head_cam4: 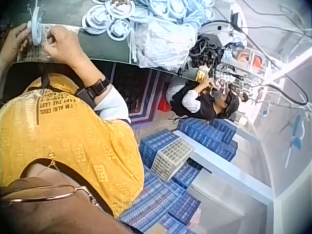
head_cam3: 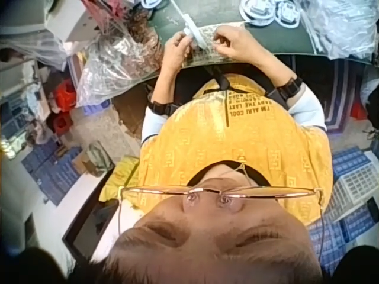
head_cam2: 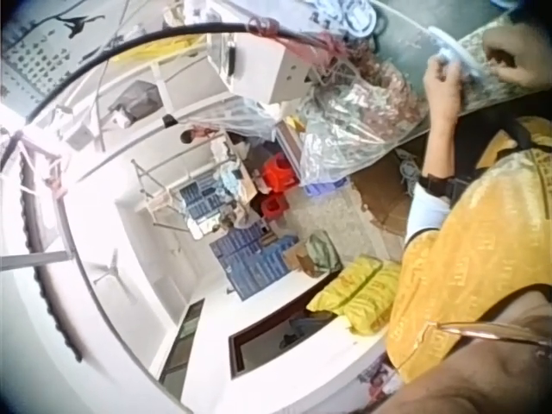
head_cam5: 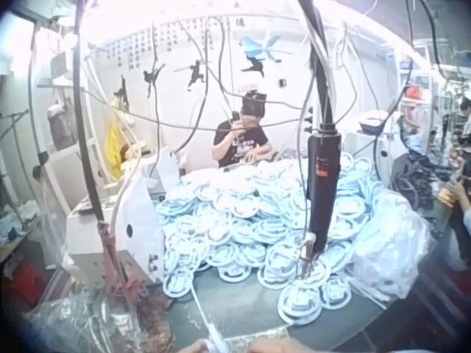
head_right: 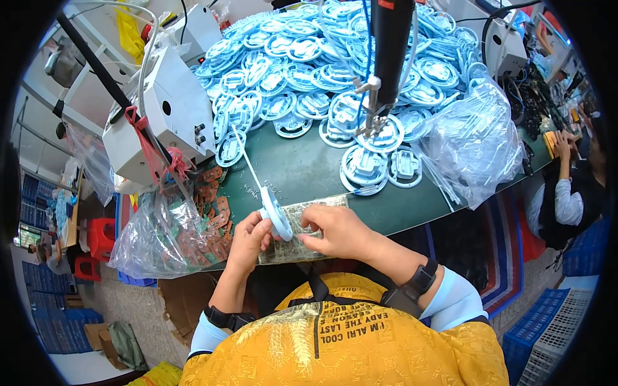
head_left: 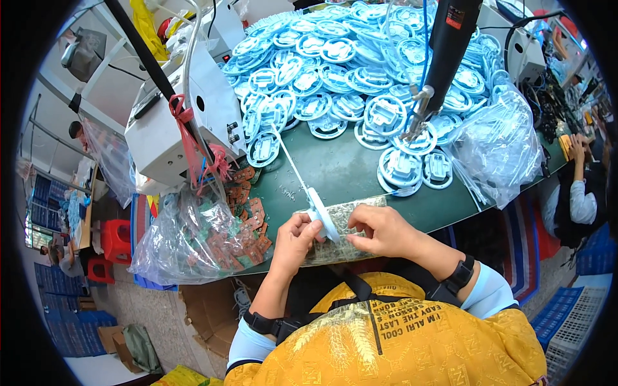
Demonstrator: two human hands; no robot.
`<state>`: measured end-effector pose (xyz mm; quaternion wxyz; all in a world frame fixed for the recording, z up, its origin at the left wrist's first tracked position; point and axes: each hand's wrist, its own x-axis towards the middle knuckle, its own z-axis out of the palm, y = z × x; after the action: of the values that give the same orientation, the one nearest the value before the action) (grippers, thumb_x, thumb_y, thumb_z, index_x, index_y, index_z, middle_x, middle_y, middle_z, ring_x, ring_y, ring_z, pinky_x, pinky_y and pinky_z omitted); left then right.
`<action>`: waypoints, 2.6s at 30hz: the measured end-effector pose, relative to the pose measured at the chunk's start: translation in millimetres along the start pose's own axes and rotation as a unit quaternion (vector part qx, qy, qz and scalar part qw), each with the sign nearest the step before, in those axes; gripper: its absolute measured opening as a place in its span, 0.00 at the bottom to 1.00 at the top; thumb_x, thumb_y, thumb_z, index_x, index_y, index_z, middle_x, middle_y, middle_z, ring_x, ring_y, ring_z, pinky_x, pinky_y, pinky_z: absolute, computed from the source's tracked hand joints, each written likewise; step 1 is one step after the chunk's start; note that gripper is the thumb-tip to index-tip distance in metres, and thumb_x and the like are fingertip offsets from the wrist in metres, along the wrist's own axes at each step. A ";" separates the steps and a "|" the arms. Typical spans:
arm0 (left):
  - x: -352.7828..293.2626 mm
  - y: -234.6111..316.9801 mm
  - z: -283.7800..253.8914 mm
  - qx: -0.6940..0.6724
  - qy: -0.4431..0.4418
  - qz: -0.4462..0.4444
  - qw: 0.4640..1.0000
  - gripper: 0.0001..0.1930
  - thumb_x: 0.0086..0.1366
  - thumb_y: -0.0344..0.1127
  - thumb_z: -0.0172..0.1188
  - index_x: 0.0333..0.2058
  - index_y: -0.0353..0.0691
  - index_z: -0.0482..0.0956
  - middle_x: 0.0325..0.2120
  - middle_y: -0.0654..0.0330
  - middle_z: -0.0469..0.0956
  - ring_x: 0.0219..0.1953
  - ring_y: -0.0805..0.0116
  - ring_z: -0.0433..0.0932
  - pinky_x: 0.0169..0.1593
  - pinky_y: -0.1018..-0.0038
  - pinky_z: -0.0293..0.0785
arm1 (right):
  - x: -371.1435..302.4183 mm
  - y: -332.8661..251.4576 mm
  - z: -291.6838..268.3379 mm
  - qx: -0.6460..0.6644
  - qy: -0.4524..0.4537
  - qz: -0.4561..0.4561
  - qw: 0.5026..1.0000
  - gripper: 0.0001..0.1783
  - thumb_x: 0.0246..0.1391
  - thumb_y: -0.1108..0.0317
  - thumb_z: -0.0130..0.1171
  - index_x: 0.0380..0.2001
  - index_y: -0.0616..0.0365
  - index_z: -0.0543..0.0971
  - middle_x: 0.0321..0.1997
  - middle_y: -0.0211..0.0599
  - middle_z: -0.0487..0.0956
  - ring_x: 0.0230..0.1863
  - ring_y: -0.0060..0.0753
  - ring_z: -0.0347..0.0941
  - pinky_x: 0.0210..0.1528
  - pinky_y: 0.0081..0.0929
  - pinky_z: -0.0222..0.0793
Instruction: Assembling and soldering electronic parts into blue plastic housings at a manufacturing workstation.
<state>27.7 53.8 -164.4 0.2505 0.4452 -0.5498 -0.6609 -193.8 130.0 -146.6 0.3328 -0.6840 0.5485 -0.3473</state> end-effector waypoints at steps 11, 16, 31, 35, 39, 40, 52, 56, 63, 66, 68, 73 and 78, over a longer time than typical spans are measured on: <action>1.8 6.4 12.3 -0.110 -0.100 -0.112 0.983 0.31 0.69 0.64 0.43 0.47 0.40 0.75 0.28 0.59 0.79 0.25 0.78 0.70 0.26 0.82 0.64 | -10.1 -1.2 7.6 -0.198 -0.004 -0.100 0.975 0.17 0.46 0.59 0.69 0.32 0.55 0.75 0.31 0.37 0.77 0.34 0.44 0.78 0.33 0.38 0.74; -16.2 15.1 29.9 -0.130 -0.114 -0.069 0.983 0.29 0.68 0.61 0.50 0.50 0.38 0.72 0.38 0.57 0.78 0.35 0.71 0.78 0.37 0.79 0.75 | -21.6 4.7 8.8 -0.282 0.032 -0.129 0.950 0.18 0.45 0.60 0.68 0.35 0.55 0.74 0.32 0.37 0.77 0.34 0.40 0.78 0.32 0.37 0.74; -67.3 -3.4 38.9 0.118 0.070 0.134 0.981 0.32 0.47 0.29 0.74 0.46 0.38 0.61 0.47 0.54 0.72 0.50 0.69 0.76 0.54 0.70 0.74 | -42.0 -14.5 36.2 -0.080 0.136 -0.186 0.970 0.15 0.53 0.58 0.62 0.23 0.56 0.72 0.22 0.41 0.76 0.23 0.48 0.75 0.25 0.42 0.70; -108.9 -52.8 -5.3 0.170 0.169 0.252 0.938 0.40 0.46 0.25 0.72 0.57 0.38 0.59 0.52 0.53 0.68 0.55 0.64 0.72 0.59 0.66 0.70 | -46.9 -12.2 52.9 -0.161 -0.002 -0.312 0.936 0.16 0.55 0.55 0.62 0.26 0.54 0.72 0.24 0.38 0.72 0.25 0.45 0.74 0.26 0.38 0.71; -175.7 -127.7 -80.4 0.015 0.401 0.161 0.902 0.30 0.58 0.30 0.65 0.56 0.40 0.60 0.57 0.56 0.66 0.53 0.64 0.71 0.55 0.66 0.73 | -38.5 1.3 41.3 -0.159 0.052 -0.274 0.947 0.14 0.55 0.58 0.63 0.28 0.55 0.72 0.25 0.38 0.71 0.28 0.45 0.74 0.29 0.37 0.71; -192.0 -144.2 -91.9 -0.075 0.461 0.108 0.878 0.27 0.62 0.33 0.63 0.56 0.40 0.60 0.55 0.57 0.66 0.52 0.64 0.72 0.52 0.66 0.74 | -35.8 7.9 36.0 -0.158 0.098 -0.244 0.952 0.13 0.54 0.60 0.64 0.28 0.55 0.73 0.25 0.39 0.71 0.28 0.44 0.74 0.30 0.37 0.70; -112.3 -75.6 -37.0 0.259 0.248 0.230 0.905 0.06 0.61 0.25 0.63 0.38 0.33 0.80 0.32 0.54 0.81 0.33 0.63 0.83 0.37 0.73 0.78 | 154.3 44.6 43.5 -0.295 0.116 -0.202 0.927 0.16 0.49 0.71 0.61 0.43 0.56 0.74 0.46 0.38 0.74 0.46 0.43 0.72 0.39 0.38 0.70; -39.2 -26.8 -40.3 0.351 0.177 0.379 0.838 0.11 0.57 0.22 0.64 0.40 0.32 0.78 0.37 0.48 0.80 0.41 0.50 0.81 0.44 0.64 0.77 | 224.6 46.1 67.3 -0.403 0.098 -0.217 0.884 0.29 0.54 0.71 0.54 0.61 0.52 0.70 0.63 0.40 0.70 0.53 0.43 0.70 0.48 0.44 0.68; 55.9 -11.0 -106.8 0.455 0.309 0.245 0.798 0.24 0.58 0.32 0.66 0.52 0.32 0.71 0.54 0.39 0.68 0.55 0.37 0.69 0.57 0.52 0.67 | 256.2 76.9 66.1 -0.419 0.093 -0.217 0.877 0.20 0.54 0.67 0.56 0.52 0.51 0.77 0.60 0.38 0.73 0.58 0.43 0.69 0.53 0.53 0.67; 78.9 -19.7 -125.0 0.537 0.293 0.164 0.774 0.35 0.57 0.46 0.68 0.59 0.36 0.67 0.56 0.38 0.66 0.58 0.37 0.66 0.60 0.52 0.64 | 228.1 72.7 54.5 -0.384 0.090 -0.199 0.897 0.21 0.50 0.68 0.60 0.50 0.51 0.77 0.58 0.37 0.74 0.57 0.42 0.69 0.53 0.51 0.66; 87.7 -12.5 -118.1 0.560 0.293 0.173 0.755 0.34 0.58 0.49 0.66 0.58 0.37 0.68 0.56 0.40 0.66 0.59 0.37 0.65 0.62 0.51 0.61 | 199.3 62.4 41.8 -0.318 0.068 -0.173 0.930 0.23 0.48 0.71 0.62 0.50 0.53 0.76 0.57 0.40 0.74 0.55 0.44 0.71 0.53 0.45 0.66; 75.4 -3.8 -93.6 0.530 0.177 0.101 0.823 0.32 0.59 0.55 0.65 0.55 0.40 0.74 0.59 0.44 0.66 0.63 0.43 0.61 0.65 0.48 0.55 | 107.7 48.4 8.6 -0.218 0.078 -0.135 0.963 0.25 0.47 0.74 0.61 0.52 0.55 0.76 0.57 0.44 0.75 0.54 0.50 0.72 0.54 0.42 0.67; 45.3 -22.2 -70.4 0.553 0.146 0.203 0.795 0.32 0.59 0.52 0.65 0.57 0.40 0.73 0.61 0.37 0.62 0.63 0.39 0.62 0.63 0.51 0.60 | 28.1 43.7 -7.3 -0.168 0.114 -0.095 0.975 0.25 0.46 0.79 0.62 0.51 0.57 0.78 0.56 0.49 0.76 0.53 0.52 0.74 0.53 0.41 0.69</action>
<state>70.4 -12.9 -199.6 0.1675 0.4769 -0.8564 -0.1054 -218.2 94.2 -176.1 0.1138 -0.7348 0.5659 -0.3562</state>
